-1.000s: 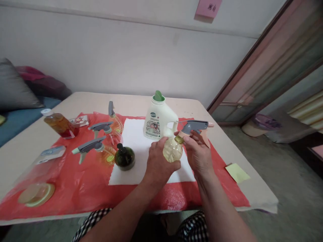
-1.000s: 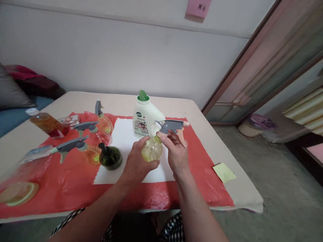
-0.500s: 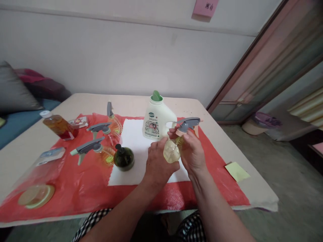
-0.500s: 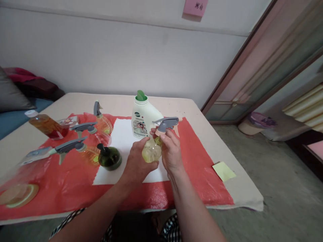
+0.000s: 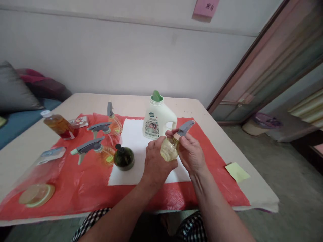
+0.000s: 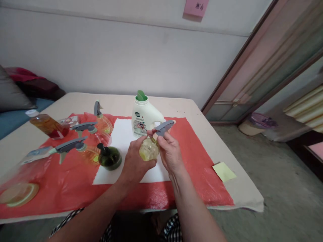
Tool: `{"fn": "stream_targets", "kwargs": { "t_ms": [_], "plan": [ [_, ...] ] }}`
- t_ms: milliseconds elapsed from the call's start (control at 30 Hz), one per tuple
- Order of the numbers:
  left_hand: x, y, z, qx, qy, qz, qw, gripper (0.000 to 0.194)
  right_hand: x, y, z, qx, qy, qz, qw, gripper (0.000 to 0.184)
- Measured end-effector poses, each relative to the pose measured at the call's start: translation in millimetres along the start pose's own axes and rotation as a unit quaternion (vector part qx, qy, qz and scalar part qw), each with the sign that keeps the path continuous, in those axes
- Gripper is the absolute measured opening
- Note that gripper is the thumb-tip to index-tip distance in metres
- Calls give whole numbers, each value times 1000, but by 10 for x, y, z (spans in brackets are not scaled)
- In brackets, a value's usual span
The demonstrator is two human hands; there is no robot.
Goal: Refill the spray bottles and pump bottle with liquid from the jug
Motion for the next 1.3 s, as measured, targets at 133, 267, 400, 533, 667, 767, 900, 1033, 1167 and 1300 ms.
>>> {"fn": "stream_targets", "kwargs": {
  "t_ms": [133,267,400,533,667,767,900,1033,1167,1300],
  "plan": [
    [-19,-1,-11,9,9,0,1000,78,12,40,1,-5,-8,0,1000,33],
    [-43,-3,-22,11,8,-1,1000,79,-1,71,1,-27,-6,4,1000,34],
    [-38,-46,-29,24,4,-12,1000,79,14,97,0,-24,2,4,1000,32],
    [15,-98,-26,97,55,-98,989,73,94,137,25,-40,24,-3,999,27],
    [72,-97,-4,147,111,-136,973,59,192,211,77,-61,65,19,996,21],
    [56,-74,30,127,93,-77,985,62,207,225,107,-90,98,50,990,16],
    [-12,-58,64,32,1,208,978,85,126,135,86,-158,106,77,979,10],
    [18,-58,46,-169,3,532,830,65,50,38,55,-196,114,58,972,13],
    [113,-61,49,-282,-131,580,753,63,54,-6,83,-159,97,22,982,15],
    [134,-75,112,-305,-203,530,765,77,67,-63,87,-158,108,-15,981,17]
  ]
}}
Point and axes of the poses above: each hand's wrist, its own z-axis away from the middle knuckle, its own x-axis out of the palm, y = z × x, the point moved 1 cm from there along -z, towards the middle knuckle, and after that the axes turned 4 degrees about x, right-handed, at the moved point
